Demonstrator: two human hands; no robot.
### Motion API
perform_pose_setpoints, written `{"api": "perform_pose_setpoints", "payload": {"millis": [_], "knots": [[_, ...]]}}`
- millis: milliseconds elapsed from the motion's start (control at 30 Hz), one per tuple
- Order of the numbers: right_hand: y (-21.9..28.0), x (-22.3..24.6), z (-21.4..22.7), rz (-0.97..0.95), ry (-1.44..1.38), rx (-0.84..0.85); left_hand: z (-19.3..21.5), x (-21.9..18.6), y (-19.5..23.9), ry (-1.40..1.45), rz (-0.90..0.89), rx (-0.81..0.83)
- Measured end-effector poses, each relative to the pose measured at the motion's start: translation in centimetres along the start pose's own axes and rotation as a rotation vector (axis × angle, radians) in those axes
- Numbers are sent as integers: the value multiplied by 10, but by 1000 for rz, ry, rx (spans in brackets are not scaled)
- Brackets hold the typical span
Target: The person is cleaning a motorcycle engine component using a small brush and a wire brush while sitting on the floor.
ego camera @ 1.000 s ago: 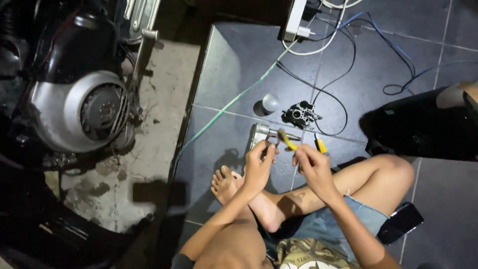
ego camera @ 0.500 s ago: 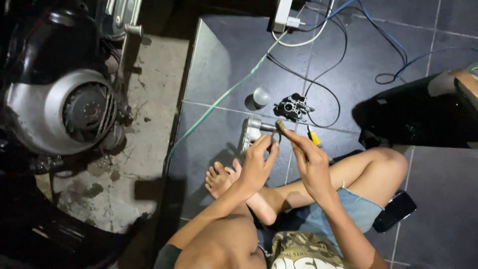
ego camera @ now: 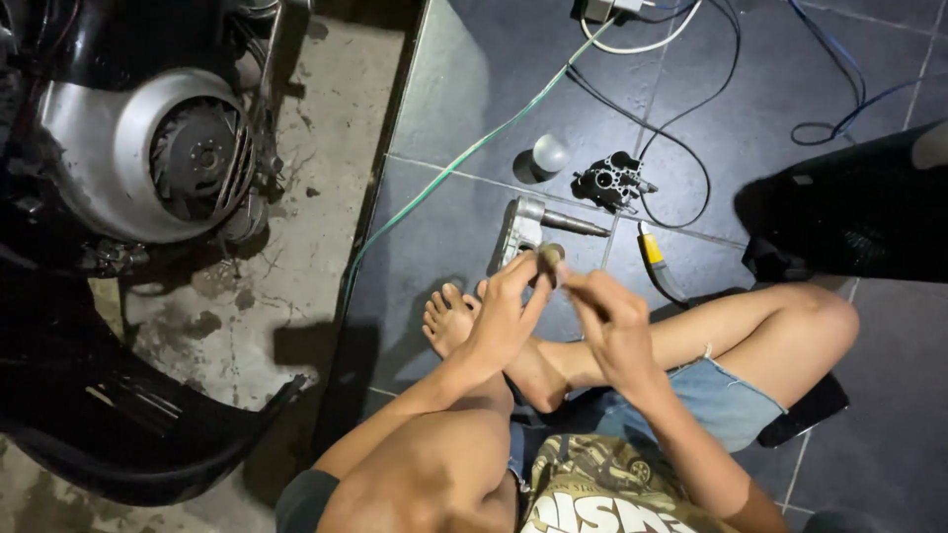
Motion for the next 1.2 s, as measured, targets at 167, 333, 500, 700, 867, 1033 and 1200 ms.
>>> {"api": "perform_pose_setpoints", "payload": {"millis": [167,333,500,700,867,1033,1200], "knots": [[-6,7,-1,11,35,8,-1,26,13,-8,15,-5],[-4,13,-1,18,51,38,-2,40,20,55,22,2],[-3,18,-1,15,32,103,5,23,16,68,10,23],[5,19,-3,51,42,86,1,46,22,99,5,56],[-3,24,0,80,59,47,4,34,18,83,32,36],[-6,14,3,64,44,28,2,37,20,61,48,40],[-12,19,6,66,54,31,2,38,19,-8,47,56]]}}
Point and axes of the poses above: each hand's wrist, its own y-axis away from the middle knuckle, its own z-axis out of the back of the hand, x = y × z, the point moved 1 cm from there along -y, towards the middle knuckle, and after that the axes turned 2 degrees about z, right-handed, at the moved point
